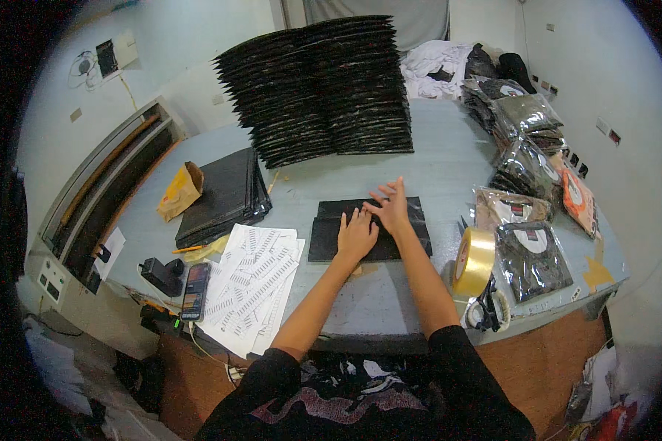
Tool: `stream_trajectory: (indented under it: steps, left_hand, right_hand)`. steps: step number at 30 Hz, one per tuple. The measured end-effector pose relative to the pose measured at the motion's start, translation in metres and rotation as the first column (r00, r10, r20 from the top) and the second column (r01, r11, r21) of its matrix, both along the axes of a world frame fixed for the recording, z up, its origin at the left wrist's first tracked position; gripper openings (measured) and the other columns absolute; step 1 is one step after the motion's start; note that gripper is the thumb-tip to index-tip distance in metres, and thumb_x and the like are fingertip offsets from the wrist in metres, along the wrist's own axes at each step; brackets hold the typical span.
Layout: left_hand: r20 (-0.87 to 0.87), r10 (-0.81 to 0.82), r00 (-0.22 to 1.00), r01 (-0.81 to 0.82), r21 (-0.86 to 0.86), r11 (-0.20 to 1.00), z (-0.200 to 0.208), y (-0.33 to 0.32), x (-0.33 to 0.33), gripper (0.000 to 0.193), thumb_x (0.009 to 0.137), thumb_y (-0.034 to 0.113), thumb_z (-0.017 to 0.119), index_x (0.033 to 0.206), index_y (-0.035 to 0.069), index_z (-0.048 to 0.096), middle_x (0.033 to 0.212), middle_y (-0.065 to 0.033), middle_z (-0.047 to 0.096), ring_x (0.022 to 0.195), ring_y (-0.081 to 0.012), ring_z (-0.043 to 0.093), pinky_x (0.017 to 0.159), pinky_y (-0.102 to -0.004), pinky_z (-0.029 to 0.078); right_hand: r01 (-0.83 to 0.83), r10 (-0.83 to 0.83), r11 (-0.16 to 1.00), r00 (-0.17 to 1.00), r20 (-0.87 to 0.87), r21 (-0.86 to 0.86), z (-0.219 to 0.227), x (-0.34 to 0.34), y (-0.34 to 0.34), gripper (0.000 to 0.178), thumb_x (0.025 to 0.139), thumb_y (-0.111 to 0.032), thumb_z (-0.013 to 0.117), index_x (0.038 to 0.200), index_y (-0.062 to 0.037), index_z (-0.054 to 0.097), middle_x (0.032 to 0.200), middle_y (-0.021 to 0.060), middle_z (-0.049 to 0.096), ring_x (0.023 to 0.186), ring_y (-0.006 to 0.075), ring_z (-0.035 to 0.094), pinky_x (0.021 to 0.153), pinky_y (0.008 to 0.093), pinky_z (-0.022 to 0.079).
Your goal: Packing clothing items into shipping bags and sealing them with tape.
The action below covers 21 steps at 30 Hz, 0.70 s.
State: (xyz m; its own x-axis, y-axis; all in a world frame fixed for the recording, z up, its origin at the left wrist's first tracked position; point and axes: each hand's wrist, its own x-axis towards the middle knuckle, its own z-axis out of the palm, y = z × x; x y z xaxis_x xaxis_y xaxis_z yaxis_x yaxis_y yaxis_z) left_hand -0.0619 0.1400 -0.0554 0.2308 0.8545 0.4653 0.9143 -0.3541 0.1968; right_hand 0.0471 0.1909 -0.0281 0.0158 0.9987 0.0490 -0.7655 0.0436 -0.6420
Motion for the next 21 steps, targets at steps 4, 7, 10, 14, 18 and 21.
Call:
stream_trajectory:
  steps: [4,7,10,14,18,21]
  left_hand:
    - [0.001,0.009,1.0,-0.009,-0.044,0.999,-0.006,0.0,0.003,0.048,0.085,0.03,0.036,0.123,0.002,0.038,0.131,-0.0117,0.037,0.124,-0.0242,0.03,0.102,-0.048,0.015]
    - [0.035,0.051,0.998,-0.049,-0.043,0.998,-0.007,-0.002,0.005,0.051,0.083,0.033,0.037,0.124,0.003,0.039,0.132,-0.0104,0.035,0.126,-0.0221,0.026,0.104,-0.0457,0.01]
    - [0.018,0.073,0.997,-0.072,-0.081,0.994,0.001,-0.007,0.002,0.054,0.082,0.036,0.037,0.125,0.003,0.038,0.133,-0.0106,0.034,0.127,-0.0221,0.024,0.104,-0.0455,0.009]
    - [-0.037,0.091,0.995,-0.095,-0.112,0.989,0.007,-0.009,-0.003,0.057,0.084,0.04,0.036,0.127,0.003,0.034,0.134,-0.0116,0.031,0.127,-0.0243,0.023,0.103,-0.047,0.011]
    - [0.0,0.139,0.99,-0.137,-0.149,0.979,0.004,-0.006,-0.01,0.063,0.083,0.046,0.035,0.129,0.003,0.032,0.136,-0.0101,0.028,0.128,-0.0231,0.022,0.104,-0.0442,0.009]
    - [0.025,0.11,0.994,-0.103,-0.194,0.976,0.006,-0.003,-0.016,0.063,0.084,0.048,0.034,0.13,0.006,0.031,0.137,-0.0091,0.027,0.128,-0.0234,0.021,0.104,-0.0439,0.009]
  right_hand:
    - [0.081,-0.078,0.994,0.996,0.052,-0.069,-0.006,-0.01,-0.006,0.062,0.081,-0.054,0.045,0.114,-0.0037,0.027,0.116,0.019,0.03,0.112,0.0354,0.033,0.086,0.0548,0.037]
    - [0.208,-0.205,0.978,0.96,0.192,0.008,-0.012,-0.008,-0.004,0.063,0.081,-0.054,0.045,0.114,-0.0037,0.026,0.119,0.0194,0.028,0.114,0.034,0.03,0.086,0.0517,0.038]
    - [0.219,-0.216,0.976,0.95,0.226,0.011,-0.014,-0.005,-0.004,0.061,0.081,-0.054,0.045,0.114,-0.0056,0.026,0.12,0.018,0.027,0.115,0.0331,0.029,0.084,0.0497,0.039]
    - [0.226,-0.229,0.973,0.913,0.339,0.05,-0.01,-0.008,-0.007,0.055,0.083,-0.052,0.044,0.112,-0.0072,0.029,0.119,0.0151,0.029,0.115,0.0301,0.03,0.084,0.0449,0.041]
    - [0.175,-0.221,0.975,0.832,0.509,0.137,-0.013,-0.008,-0.007,0.041,0.087,-0.044,0.041,0.104,-0.0069,0.038,0.107,0.0105,0.041,0.105,0.0238,0.043,0.081,0.0346,0.044]
    - [0.038,-0.187,0.969,0.761,0.622,0.245,-0.026,0.011,0.003,0.038,0.088,-0.039,0.041,0.102,-0.0041,0.045,0.107,0.0123,0.047,0.098,0.0222,0.05,0.079,0.0318,0.044]
